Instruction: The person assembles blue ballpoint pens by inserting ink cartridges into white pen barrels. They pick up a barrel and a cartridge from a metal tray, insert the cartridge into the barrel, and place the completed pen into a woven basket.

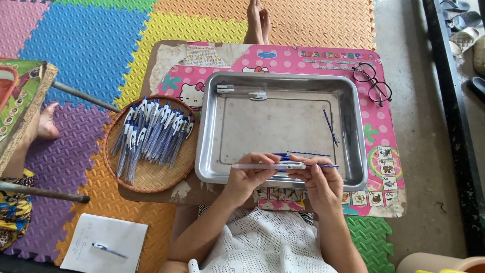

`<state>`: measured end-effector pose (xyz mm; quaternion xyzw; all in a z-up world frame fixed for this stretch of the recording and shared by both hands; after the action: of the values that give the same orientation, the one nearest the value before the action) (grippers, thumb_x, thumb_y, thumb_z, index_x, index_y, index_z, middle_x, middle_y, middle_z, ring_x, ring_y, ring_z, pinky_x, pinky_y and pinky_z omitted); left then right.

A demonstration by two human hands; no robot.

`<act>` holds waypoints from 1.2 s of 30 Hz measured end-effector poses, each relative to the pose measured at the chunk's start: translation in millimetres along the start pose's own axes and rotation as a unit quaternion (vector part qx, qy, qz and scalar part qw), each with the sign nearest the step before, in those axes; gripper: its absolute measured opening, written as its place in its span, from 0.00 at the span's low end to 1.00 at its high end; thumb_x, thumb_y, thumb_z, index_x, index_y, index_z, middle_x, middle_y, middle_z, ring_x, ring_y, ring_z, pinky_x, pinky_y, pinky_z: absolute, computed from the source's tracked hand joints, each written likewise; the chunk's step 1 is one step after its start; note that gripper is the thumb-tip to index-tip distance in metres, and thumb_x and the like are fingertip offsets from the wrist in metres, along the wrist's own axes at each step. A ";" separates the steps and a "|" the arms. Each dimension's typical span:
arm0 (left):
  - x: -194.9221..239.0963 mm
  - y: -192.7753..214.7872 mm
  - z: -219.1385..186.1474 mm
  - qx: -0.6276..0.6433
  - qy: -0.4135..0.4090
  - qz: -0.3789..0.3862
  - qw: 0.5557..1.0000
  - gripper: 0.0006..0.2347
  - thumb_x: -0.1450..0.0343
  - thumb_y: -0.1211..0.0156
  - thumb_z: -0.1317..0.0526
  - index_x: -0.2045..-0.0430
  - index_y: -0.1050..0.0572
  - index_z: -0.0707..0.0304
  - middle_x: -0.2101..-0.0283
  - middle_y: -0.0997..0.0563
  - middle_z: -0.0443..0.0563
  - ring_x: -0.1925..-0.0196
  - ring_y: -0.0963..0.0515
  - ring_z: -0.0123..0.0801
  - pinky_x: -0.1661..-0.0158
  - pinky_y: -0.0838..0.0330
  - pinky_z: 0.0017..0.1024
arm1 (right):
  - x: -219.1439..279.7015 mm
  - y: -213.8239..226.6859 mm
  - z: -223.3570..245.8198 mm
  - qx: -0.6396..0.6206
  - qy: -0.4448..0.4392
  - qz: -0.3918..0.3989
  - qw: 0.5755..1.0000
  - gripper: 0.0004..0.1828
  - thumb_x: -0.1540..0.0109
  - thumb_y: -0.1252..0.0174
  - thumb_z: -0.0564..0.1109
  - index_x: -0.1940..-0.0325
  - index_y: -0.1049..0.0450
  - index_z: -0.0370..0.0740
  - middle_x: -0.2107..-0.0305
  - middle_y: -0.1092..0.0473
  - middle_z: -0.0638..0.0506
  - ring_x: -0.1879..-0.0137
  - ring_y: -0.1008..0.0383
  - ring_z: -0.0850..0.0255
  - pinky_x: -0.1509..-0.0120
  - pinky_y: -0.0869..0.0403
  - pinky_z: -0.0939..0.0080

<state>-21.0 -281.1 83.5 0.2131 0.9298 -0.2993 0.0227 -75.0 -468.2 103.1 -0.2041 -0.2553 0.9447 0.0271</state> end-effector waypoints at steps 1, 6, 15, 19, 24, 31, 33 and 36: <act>1.4 10.2 -7.4 0.001 0.002 0.001 1.000 0.10 0.29 0.34 0.74 0.56 0.23 0.66 0.48 0.16 0.66 0.45 0.14 0.44 0.43 0.19 0.41 | -2.0 3.5 6.2 0.002 0.000 -0.002 1.000 0.12 0.26 0.61 0.40 0.46 0.35 0.28 0.43 0.28 0.18 0.45 0.17 0.39 0.43 0.17 0.47; 5.1 44.4 -59.0 -0.113 0.028 0.050 0.992 0.19 0.20 0.49 0.61 0.32 0.30 0.61 0.43 0.17 0.65 0.42 0.16 0.45 0.40 0.22 0.42 | -17.7 -17.5 49.3 0.183 0.016 0.018 0.983 0.12 0.30 0.50 0.37 0.51 0.27 0.23 0.53 0.23 0.24 0.47 0.16 0.40 0.44 0.17 0.46; 2.5 34.1 -43.3 -0.168 0.017 0.138 0.976 0.10 0.27 0.38 0.73 0.53 0.17 0.70 0.60 0.11 0.63 0.56 0.11 0.44 0.47 0.18 0.44 | -40.5 -36.1 38.9 0.272 0.048 0.131 0.952 0.20 0.33 0.51 0.30 0.38 0.27 0.32 0.51 0.21 0.37 0.48 0.17 0.51 0.42 0.18 0.49; -1.3 51.9 -24.9 -0.024 0.037 0.081 0.996 0.10 0.25 0.39 0.71 0.50 0.20 0.71 0.60 0.12 0.66 0.56 0.12 0.42 0.48 0.18 0.39 | -53.9 12.3 44.9 0.414 0.036 0.052 0.908 0.11 0.32 0.45 0.30 0.47 0.21 0.32 0.62 0.21 0.42 0.56 0.16 0.53 0.46 0.18 0.53; -6.1 72.1 -12.4 0.063 0.027 0.012 0.998 0.12 0.24 0.38 0.65 0.48 0.24 0.69 0.58 0.14 0.72 0.56 0.11 0.50 0.49 0.17 0.41 | -58.0 25.9 21.2 0.643 -0.106 0.179 0.737 0.09 0.36 0.38 0.35 0.52 0.19 0.38 0.63 0.21 0.42 0.54 0.18 0.45 0.47 0.21 0.46; -5.4 72.5 -11.8 0.071 0.032 0.003 0.997 0.11 0.23 0.40 0.64 0.47 0.25 0.68 0.58 0.14 0.70 0.55 0.11 0.46 0.50 0.17 0.36 | -59.3 30.8 7.1 0.715 -0.197 0.258 0.619 0.14 0.38 0.37 0.42 0.47 0.23 0.47 0.60 0.23 0.46 0.50 0.19 0.46 0.47 0.21 0.46; -5.5 72.7 -11.7 0.071 0.034 0.004 0.997 0.11 0.23 0.40 0.64 0.47 0.25 0.67 0.58 0.14 0.70 0.55 0.11 0.46 0.50 0.17 0.37 | -59.3 29.3 9.0 0.684 -0.209 0.239 0.657 0.17 0.39 0.37 0.39 0.45 0.23 0.44 0.58 0.23 0.41 0.51 0.19 0.41 0.47 0.20 0.40; -5.4 70.3 -13.4 0.074 0.032 -0.003 0.997 0.11 0.23 0.40 0.64 0.48 0.24 0.67 0.59 0.13 0.69 0.56 0.11 0.45 0.51 0.16 0.36 | -58.7 41.2 5.5 0.685 -0.199 0.207 0.669 0.18 0.39 0.37 0.39 0.44 0.23 0.43 0.58 0.24 0.41 0.52 0.18 0.42 0.48 0.19 0.42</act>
<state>13.8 -224.3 57.0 0.2208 0.9059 -0.3607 -0.0233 -21.3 -515.6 108.9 0.0173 0.5133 0.8534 -0.0889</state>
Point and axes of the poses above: each hand's wrist, its own x-axis away from the middle knuckle, its own y-axis out of the back of the hand, z = x × y, the point moved 3 cm from there along -x, towards the middle knuckle
